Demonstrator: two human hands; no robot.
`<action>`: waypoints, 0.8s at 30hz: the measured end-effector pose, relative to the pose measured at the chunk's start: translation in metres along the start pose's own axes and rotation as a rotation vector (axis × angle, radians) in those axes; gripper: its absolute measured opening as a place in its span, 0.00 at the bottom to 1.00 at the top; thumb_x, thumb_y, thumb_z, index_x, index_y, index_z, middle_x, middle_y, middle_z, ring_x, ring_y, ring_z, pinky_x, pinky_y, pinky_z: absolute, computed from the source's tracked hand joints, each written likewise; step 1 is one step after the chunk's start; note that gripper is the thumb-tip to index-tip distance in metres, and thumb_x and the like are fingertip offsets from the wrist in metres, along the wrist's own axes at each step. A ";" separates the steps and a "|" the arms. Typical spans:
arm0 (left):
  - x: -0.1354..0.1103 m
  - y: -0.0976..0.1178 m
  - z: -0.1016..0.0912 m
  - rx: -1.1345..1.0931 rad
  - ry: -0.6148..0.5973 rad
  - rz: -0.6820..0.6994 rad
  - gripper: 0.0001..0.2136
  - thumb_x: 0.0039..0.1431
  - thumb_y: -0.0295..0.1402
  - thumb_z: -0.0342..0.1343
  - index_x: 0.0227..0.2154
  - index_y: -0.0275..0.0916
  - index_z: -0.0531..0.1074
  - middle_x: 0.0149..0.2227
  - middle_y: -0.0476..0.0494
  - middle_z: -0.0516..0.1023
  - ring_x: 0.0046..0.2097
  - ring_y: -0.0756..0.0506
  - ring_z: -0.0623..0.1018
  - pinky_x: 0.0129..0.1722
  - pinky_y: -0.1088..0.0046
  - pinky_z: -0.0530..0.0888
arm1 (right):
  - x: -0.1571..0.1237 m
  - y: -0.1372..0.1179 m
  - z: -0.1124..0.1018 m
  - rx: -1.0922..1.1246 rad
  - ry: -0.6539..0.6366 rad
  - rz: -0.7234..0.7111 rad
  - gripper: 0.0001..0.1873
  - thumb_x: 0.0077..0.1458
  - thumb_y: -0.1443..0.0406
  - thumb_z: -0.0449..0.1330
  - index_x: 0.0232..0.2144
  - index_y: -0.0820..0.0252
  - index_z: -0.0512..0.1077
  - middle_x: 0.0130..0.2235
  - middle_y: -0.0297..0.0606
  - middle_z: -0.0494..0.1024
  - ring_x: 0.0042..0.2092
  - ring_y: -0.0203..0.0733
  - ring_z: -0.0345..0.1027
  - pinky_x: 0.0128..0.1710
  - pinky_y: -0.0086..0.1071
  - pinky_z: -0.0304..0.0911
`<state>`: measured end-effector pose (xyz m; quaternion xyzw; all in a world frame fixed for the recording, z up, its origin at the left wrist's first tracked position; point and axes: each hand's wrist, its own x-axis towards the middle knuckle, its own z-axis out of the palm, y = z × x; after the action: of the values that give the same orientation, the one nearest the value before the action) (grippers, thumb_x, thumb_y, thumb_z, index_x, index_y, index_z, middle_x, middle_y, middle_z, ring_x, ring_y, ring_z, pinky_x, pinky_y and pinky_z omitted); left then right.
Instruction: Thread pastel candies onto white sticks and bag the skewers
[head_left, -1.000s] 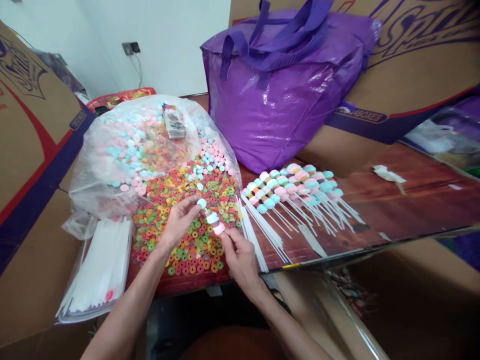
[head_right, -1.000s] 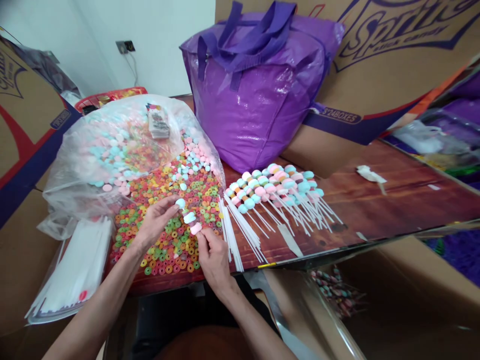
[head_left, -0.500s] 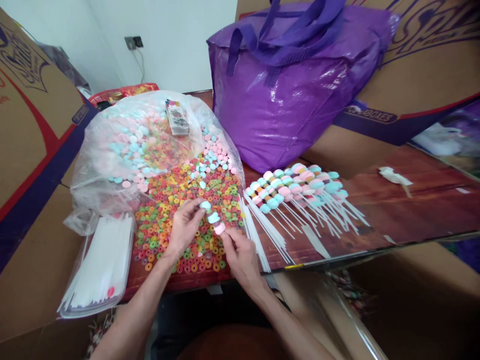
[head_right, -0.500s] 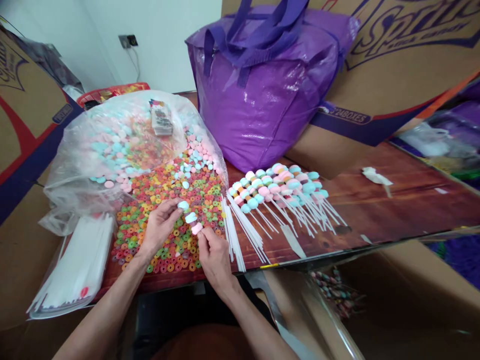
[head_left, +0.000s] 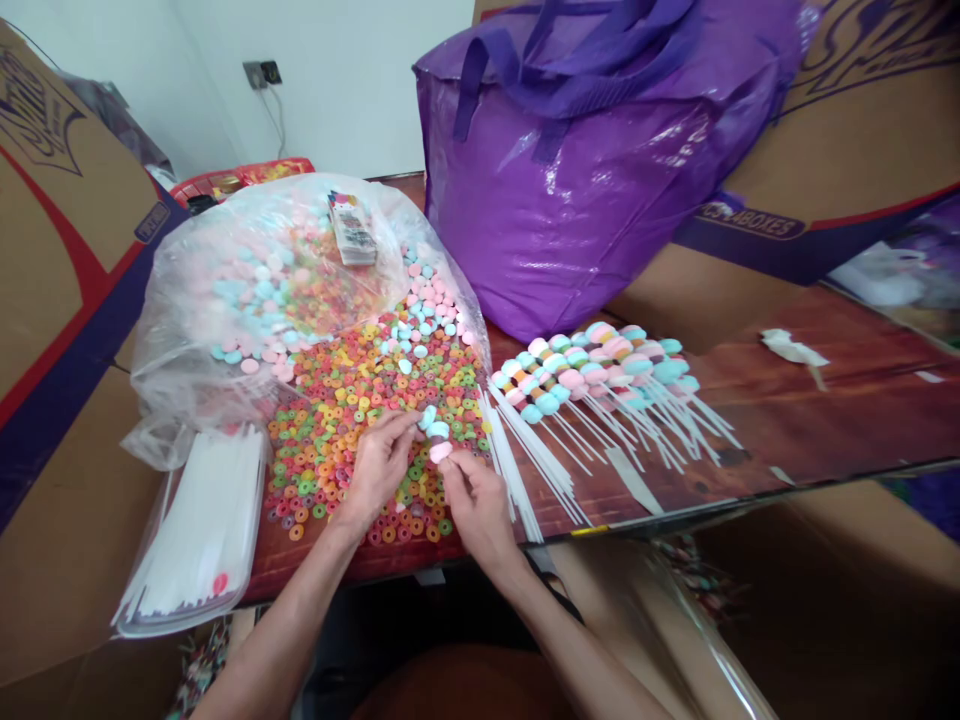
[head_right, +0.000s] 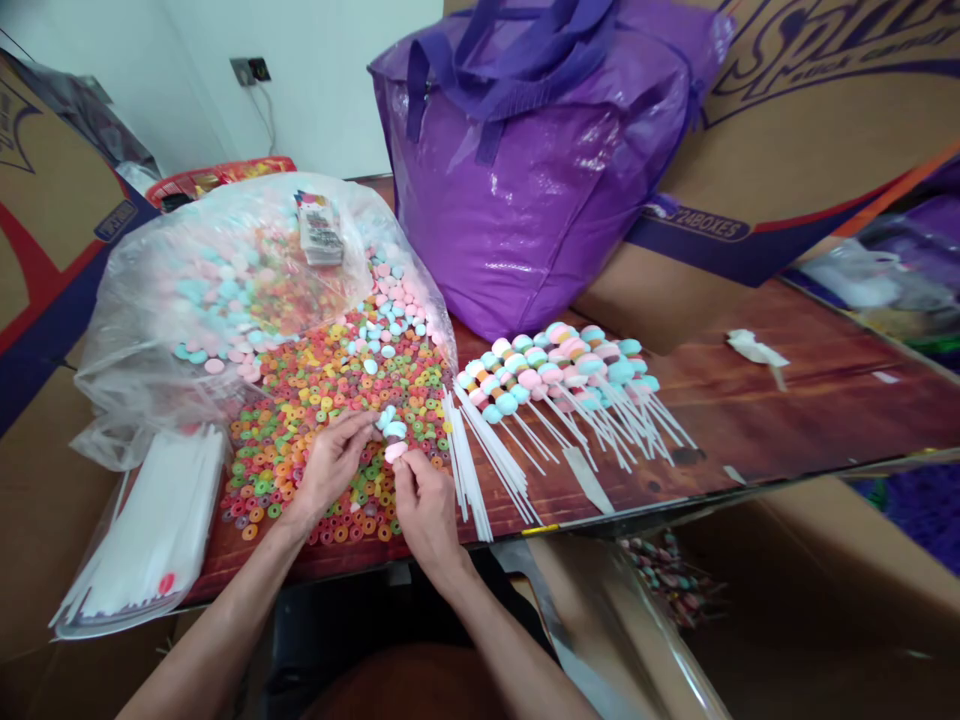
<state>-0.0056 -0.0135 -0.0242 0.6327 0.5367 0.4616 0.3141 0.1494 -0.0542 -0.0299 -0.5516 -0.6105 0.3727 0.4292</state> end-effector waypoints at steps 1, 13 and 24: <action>0.001 -0.001 -0.001 -0.016 -0.022 -0.013 0.12 0.64 0.33 0.52 0.42 0.39 0.80 0.37 0.42 0.79 0.41 0.46 0.78 0.45 0.69 0.74 | 0.002 0.001 -0.001 -0.003 0.004 0.003 0.16 0.64 0.59 0.50 0.26 0.58 0.66 0.22 0.28 0.61 0.24 0.34 0.56 0.26 0.28 0.51; 0.006 -0.004 -0.001 -0.256 0.100 -0.250 0.14 0.58 0.40 0.60 0.44 0.41 0.81 0.46 0.43 0.82 0.48 0.43 0.79 0.52 0.65 0.72 | 0.001 -0.005 -0.011 -0.058 -0.071 -0.074 0.15 0.65 0.62 0.50 0.26 0.59 0.66 0.23 0.28 0.62 0.25 0.32 0.54 0.26 0.28 0.49; 0.006 -0.007 -0.002 -0.441 0.117 -0.380 0.19 0.50 0.42 0.66 0.43 0.39 0.81 0.45 0.41 0.83 0.46 0.41 0.80 0.51 0.61 0.74 | -0.002 -0.003 -0.011 -0.065 -0.105 -0.087 0.15 0.65 0.61 0.50 0.27 0.59 0.68 0.23 0.28 0.62 0.25 0.33 0.56 0.27 0.27 0.51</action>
<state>-0.0104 -0.0065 -0.0278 0.4099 0.5494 0.5357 0.4932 0.1585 -0.0563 -0.0233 -0.5179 -0.6674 0.3618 0.3943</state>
